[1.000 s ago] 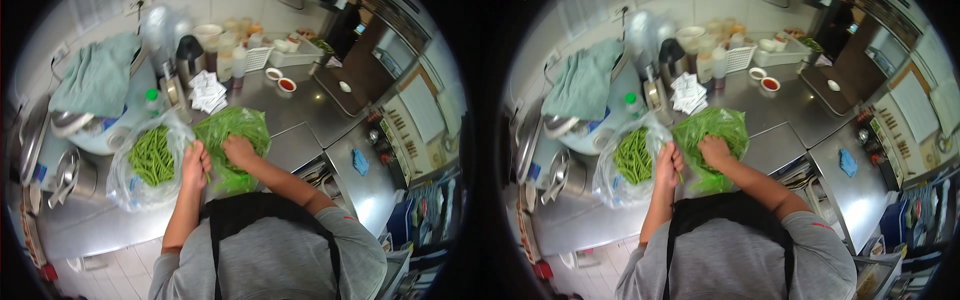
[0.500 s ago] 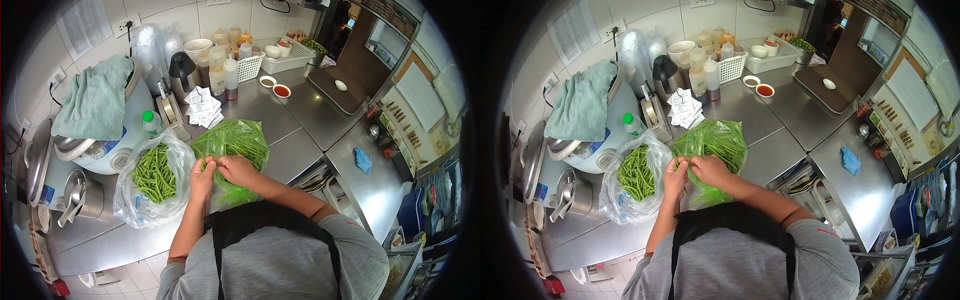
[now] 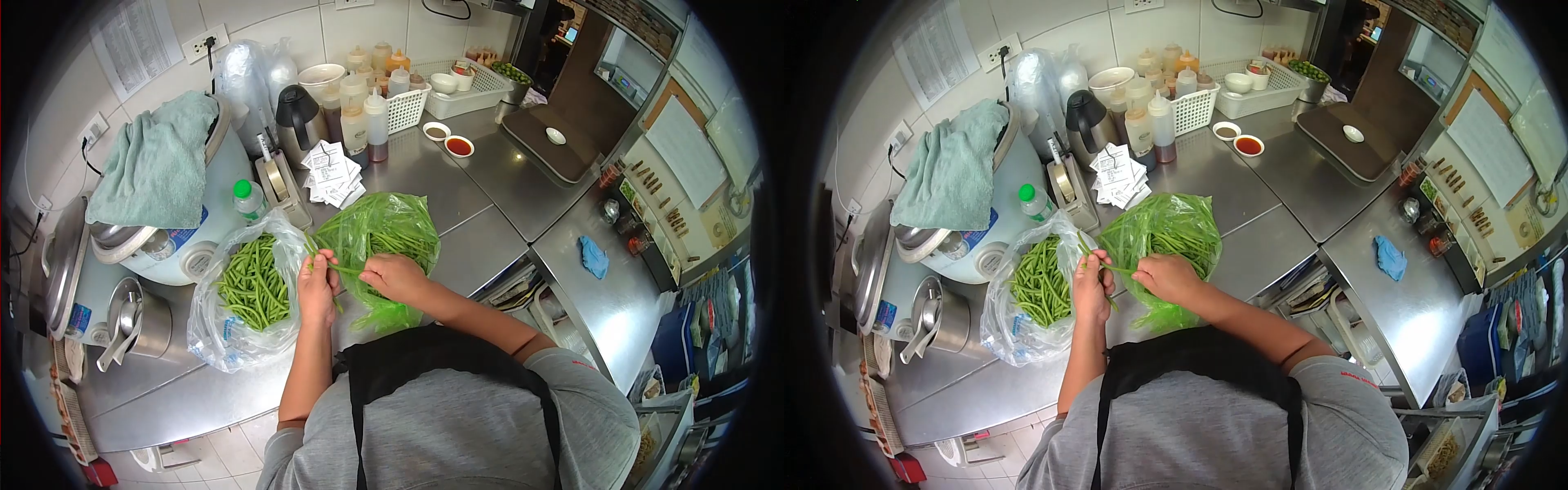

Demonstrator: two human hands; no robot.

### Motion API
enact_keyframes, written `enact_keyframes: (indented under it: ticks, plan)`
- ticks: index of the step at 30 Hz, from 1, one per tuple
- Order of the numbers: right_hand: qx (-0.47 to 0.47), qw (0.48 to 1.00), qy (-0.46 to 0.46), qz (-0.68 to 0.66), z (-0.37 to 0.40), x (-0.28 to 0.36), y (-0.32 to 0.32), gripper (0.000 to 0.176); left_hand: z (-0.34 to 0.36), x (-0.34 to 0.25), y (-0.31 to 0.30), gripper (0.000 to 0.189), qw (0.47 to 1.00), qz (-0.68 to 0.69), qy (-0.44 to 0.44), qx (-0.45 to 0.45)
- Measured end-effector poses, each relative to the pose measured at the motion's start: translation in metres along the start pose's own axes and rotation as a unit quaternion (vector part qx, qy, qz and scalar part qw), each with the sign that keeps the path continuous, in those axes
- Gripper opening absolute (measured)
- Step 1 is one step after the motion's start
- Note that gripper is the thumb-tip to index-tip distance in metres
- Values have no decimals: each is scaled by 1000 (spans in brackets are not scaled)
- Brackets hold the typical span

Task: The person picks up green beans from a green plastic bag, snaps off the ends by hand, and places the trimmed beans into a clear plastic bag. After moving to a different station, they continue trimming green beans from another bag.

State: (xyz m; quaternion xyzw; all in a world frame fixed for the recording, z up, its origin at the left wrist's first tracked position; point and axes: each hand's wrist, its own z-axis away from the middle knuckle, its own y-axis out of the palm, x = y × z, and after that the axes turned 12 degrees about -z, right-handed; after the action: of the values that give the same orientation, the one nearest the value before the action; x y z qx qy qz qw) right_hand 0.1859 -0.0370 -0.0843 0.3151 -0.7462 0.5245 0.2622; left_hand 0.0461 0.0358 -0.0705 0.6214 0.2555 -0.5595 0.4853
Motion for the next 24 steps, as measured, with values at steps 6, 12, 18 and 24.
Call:
enact_keyframes:
  ticks: [6, 12, 18, 24]
  plan:
    - [11, 998, -36, -59, 3, 0, 4, 17, -3, 5, -5, 14, 1000, 18, 7, 18]
    - [-69, 995, 62, -23, 4, -17, 10, 16, 13, 11, 15, 12, 993, -77, 10, 84]
    - [-48, 981, 186, -33, 5, -20, 7, 16, 19, 25, 27, 13, 977, -149, 37, 144]
    - [-72, 983, 165, 31, -1, -48, -10, 23, 20, 14, 21, 14, 980, -141, -11, 139]
